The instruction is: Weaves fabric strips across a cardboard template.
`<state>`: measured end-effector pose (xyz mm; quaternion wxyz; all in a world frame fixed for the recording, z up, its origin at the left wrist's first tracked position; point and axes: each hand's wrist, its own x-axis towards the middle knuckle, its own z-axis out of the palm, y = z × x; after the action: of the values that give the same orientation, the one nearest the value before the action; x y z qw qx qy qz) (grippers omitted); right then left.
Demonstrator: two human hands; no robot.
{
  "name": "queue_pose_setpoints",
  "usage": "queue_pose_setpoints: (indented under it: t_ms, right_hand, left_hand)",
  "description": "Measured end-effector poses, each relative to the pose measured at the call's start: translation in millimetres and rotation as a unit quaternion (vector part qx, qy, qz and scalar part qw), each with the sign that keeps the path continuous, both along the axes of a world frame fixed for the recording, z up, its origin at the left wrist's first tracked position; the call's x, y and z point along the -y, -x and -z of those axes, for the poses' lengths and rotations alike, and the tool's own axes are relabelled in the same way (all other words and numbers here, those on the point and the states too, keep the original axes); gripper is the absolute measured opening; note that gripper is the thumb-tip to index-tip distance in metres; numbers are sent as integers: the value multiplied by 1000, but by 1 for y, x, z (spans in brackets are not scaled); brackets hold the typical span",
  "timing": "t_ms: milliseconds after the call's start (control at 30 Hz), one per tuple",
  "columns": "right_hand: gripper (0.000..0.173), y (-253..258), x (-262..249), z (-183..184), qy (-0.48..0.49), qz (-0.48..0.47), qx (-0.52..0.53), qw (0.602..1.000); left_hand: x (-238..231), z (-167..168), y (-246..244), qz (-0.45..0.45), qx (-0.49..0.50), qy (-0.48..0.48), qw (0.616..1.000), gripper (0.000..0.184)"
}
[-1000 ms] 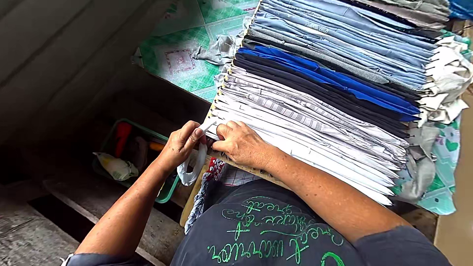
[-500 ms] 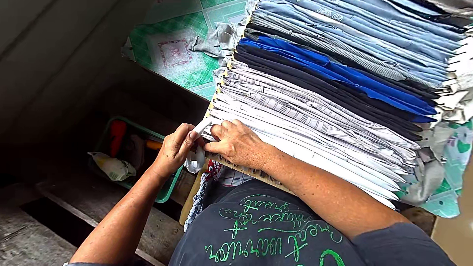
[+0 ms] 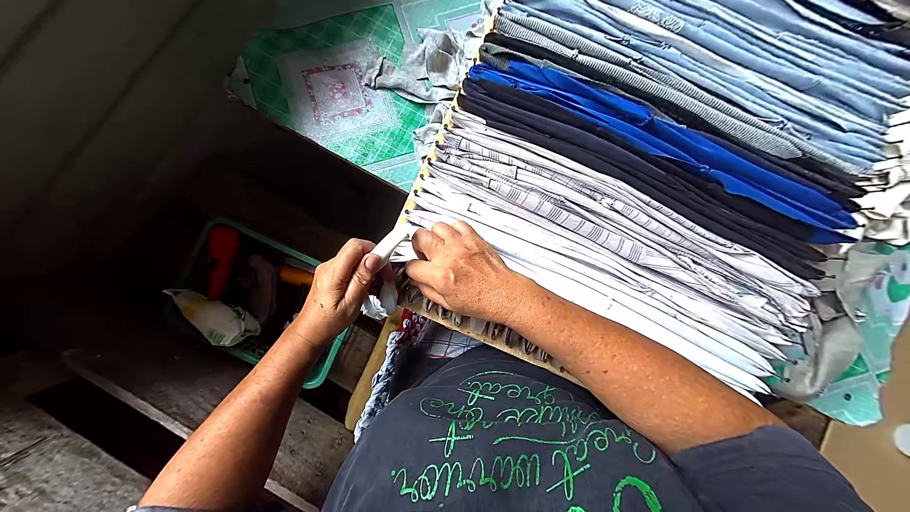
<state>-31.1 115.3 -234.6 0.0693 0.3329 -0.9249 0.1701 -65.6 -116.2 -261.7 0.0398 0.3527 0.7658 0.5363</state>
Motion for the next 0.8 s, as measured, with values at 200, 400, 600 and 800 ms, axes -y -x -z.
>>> queue_pose_setpoints:
  t_ms: [200, 400, 600, 800]
  right_hand:
    - [21, -5, -4, 8, 50, -28, -27, 998]
    - [24, -4, -6, 11, 61, -26, -4, 998]
    - [20, -1, -5, 12, 85, 2, 42, 995]
    - [19, 1, -2, 11, 77, -17, 23, 997]
  left_hand:
    - [1, 4, -1, -5, 19, -18, 1000, 35]
    - [-1, 6, -2, -12, 33, -31, 999, 35]
    - [-1, 6, -4, -12, 52, -50, 997, 34]
    - [0, 10, -5, -3, 20, -51, 998, 35]
